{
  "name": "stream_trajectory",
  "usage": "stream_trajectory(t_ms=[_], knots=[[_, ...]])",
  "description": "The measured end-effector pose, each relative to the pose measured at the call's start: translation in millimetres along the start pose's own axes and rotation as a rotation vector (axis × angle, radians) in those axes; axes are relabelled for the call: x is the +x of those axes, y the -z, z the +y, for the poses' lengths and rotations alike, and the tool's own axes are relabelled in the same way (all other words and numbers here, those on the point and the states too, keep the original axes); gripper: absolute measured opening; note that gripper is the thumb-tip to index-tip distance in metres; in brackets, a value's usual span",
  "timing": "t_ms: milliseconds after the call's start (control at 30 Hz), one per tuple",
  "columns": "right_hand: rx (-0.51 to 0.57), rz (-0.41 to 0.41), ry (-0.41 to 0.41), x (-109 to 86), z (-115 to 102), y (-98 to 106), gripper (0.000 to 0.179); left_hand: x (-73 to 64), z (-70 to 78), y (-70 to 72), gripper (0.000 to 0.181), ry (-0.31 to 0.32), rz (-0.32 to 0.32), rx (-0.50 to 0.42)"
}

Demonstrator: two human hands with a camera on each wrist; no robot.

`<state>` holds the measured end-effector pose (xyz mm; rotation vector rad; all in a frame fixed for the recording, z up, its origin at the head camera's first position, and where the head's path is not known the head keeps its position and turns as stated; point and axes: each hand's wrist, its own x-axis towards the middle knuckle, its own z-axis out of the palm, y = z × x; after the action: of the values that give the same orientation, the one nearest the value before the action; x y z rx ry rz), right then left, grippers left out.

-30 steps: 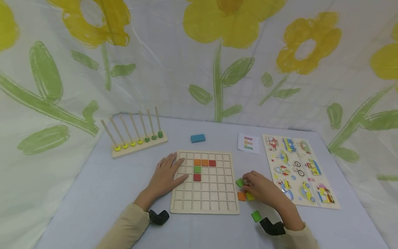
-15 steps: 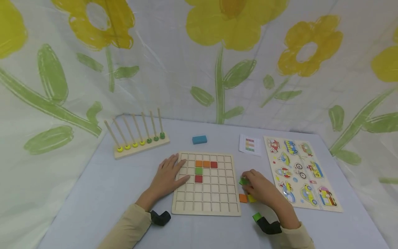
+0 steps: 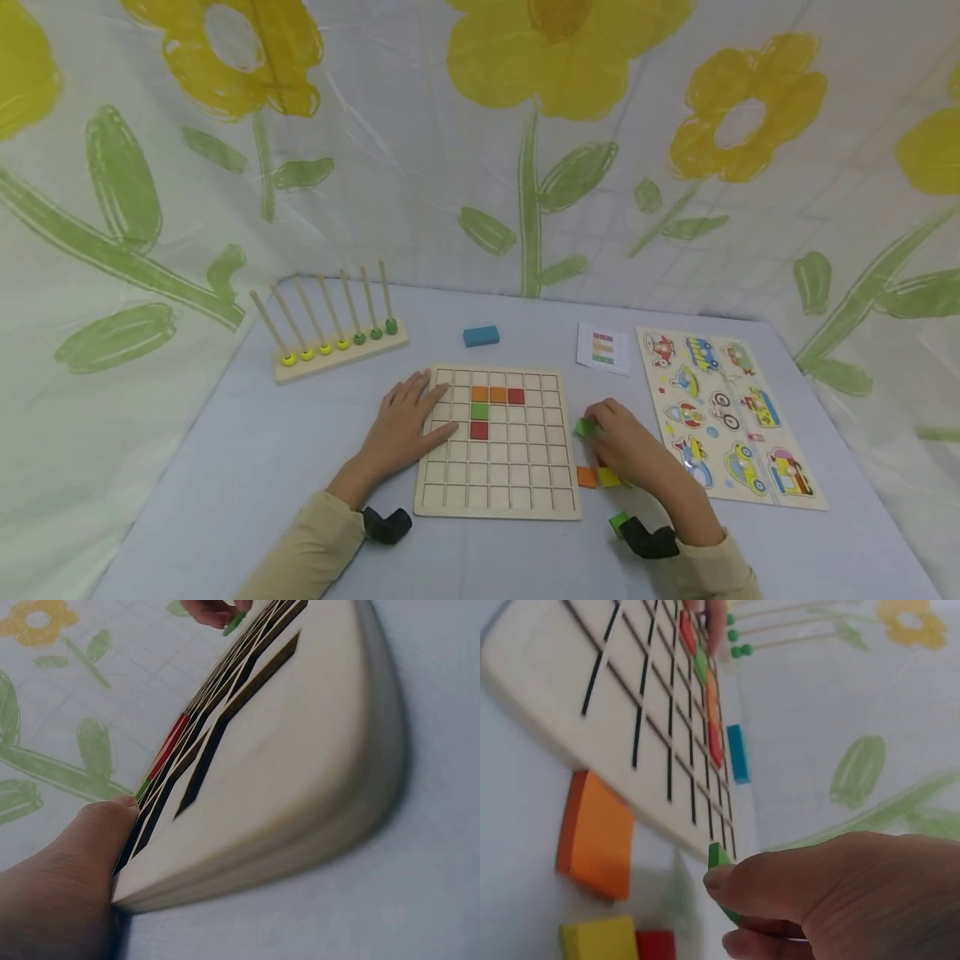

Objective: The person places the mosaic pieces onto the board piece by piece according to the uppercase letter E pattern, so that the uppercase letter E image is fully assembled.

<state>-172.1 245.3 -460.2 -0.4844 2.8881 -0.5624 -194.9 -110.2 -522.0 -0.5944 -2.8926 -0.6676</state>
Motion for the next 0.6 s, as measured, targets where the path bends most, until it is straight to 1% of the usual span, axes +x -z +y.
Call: stream_trajectory(t_ms=[100,167,400,600], knots=[[0.029,-0.018,-0.008,5.4,-11.7,1.6,0.025,0.0,-0.5,-0.9,0.070,0.000,0.002,0.001],[0.034,-0.033,0.007,9.8,-21.1,1.2,0.024,0.1,-0.7,-1.2,0.070,0.000,0.003,0.000],[-0.013,-0.070,0.146,28.3,-49.7,-10.7,0.022,-0.5,-0.2,-0.4,0.069,-0.006,0.005,-0.003],[-0.049,-0.085,0.234,38.5,-67.7,-20.8,0.020,-0.8,0.4,1.9,0.069,-0.009,0.004,-0.009]])
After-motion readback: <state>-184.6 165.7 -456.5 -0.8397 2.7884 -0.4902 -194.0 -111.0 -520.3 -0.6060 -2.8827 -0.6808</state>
